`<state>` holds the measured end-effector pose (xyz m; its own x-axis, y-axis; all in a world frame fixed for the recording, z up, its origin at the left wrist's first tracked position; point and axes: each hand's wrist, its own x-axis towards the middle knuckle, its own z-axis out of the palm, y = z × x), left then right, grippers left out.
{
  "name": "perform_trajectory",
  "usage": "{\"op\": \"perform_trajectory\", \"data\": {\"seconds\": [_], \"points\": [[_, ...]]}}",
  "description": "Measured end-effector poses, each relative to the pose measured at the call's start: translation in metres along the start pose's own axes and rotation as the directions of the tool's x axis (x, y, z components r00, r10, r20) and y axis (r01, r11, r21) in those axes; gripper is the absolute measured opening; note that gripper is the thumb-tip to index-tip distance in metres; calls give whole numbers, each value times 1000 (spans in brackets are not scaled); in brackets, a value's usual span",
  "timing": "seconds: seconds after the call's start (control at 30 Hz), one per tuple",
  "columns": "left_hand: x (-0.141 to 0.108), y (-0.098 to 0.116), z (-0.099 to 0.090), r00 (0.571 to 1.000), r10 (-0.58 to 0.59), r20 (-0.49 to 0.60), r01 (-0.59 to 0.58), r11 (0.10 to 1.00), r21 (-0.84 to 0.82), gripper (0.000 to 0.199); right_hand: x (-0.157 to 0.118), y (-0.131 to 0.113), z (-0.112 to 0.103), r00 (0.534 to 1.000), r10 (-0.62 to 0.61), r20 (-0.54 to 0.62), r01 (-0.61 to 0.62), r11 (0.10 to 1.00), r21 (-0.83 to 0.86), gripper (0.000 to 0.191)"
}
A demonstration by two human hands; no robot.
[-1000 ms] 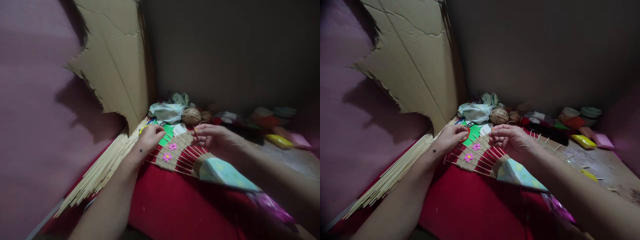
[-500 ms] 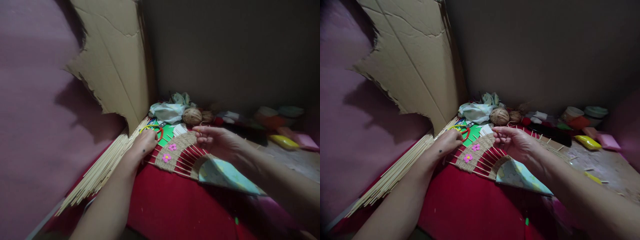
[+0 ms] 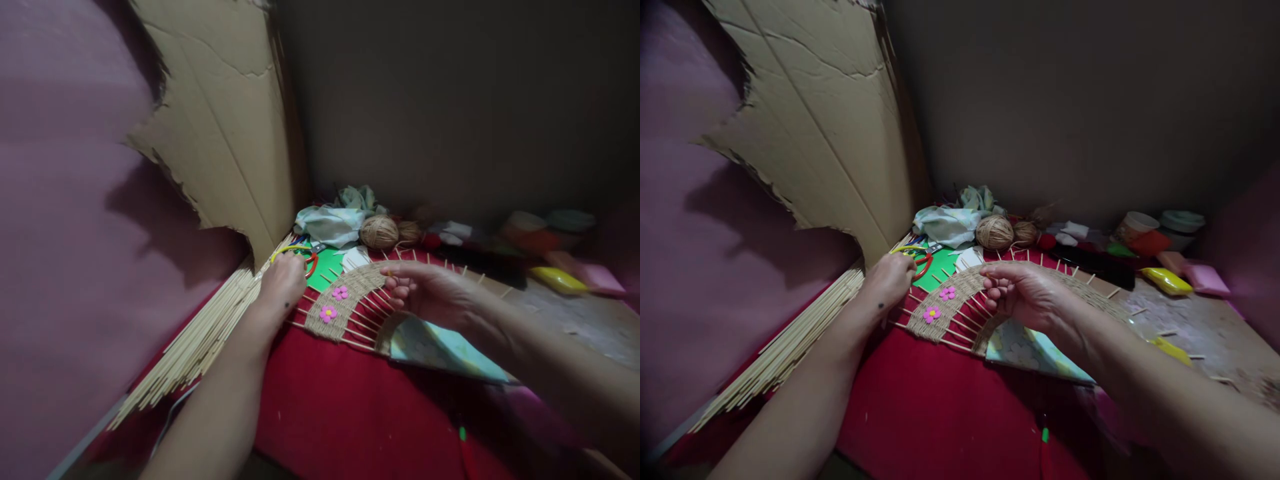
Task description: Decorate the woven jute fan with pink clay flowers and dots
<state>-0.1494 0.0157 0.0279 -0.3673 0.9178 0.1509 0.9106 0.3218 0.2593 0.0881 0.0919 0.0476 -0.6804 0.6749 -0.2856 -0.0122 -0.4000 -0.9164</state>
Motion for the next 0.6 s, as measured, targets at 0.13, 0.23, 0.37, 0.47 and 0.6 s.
{"op": "perform_trajectory", "data": {"seconds": [0.13,0.23,0.37,0.47,0.6], "points": [[0,2,1,998,-11,-54,5,995,-98,22,-6,1,11,997,4,75,6,991,-132,13],[-1,0,-1,995,-37,-93,19,981,-194,20,-14,1,22,973,22,229,96,865,-493,17],[-5,2,-8,992,-50,-112,2,922,-388,18,-21,4,34,948,73,309,234,497,-836,18],[-14,10,-16,996,-35,-87,-18,838,-545,20,-23,6,41,943,95,320,290,243,-926,18],[-34,21,-25,1000,-31,-5,10,482,-876,18,-27,0,55,948,159,274,262,95,-960,17]]}}
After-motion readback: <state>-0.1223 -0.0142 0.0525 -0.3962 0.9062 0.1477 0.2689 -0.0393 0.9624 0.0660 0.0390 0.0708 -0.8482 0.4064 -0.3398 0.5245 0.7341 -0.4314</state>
